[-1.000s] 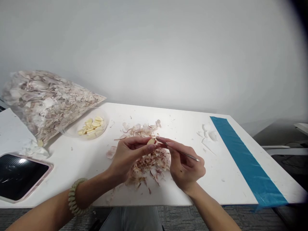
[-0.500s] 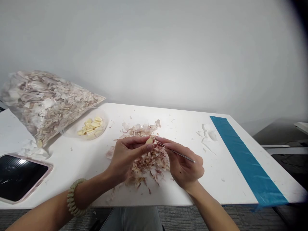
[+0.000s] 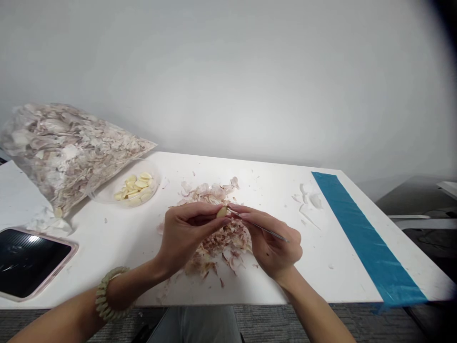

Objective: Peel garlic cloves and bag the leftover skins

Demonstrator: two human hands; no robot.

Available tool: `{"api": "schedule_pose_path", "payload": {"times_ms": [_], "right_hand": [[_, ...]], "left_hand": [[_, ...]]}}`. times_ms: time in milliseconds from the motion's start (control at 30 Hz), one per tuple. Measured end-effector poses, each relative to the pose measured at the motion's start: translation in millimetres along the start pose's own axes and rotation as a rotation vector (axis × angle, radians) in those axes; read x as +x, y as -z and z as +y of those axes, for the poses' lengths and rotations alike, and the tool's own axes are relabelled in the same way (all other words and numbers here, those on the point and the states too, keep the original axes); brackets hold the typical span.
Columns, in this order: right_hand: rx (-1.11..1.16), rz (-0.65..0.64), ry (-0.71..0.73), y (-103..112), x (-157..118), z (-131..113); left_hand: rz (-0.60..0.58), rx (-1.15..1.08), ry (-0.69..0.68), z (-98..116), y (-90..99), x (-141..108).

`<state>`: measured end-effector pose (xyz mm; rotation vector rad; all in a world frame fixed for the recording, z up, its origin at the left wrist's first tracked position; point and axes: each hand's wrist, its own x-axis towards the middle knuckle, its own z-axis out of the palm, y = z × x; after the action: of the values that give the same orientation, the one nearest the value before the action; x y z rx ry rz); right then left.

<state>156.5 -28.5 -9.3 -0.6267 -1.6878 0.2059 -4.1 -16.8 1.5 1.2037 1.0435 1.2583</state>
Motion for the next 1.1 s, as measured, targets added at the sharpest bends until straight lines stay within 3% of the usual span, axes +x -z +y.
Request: {"api": "schedule_pose_path", "payload": {"times_ms": [333,833,1100], "right_hand": [[-0.024,0.038,0.003,-1.5,1.5,-2.1],[-0.011,0.072,-0.140,-0.5,-3.4,-2.3],[0.004,-0.013,-0.137,2.9,-1.8,-0.4]], "left_hand": [[-0.035,-0.012,-0.004,-1.9,0.9,-0.3],[-0.070,-0.177,0.116,-5.1,-1.2,2.2],[-0.049,-0.160,0.111,-3.6,-0.8,2.7]]}}
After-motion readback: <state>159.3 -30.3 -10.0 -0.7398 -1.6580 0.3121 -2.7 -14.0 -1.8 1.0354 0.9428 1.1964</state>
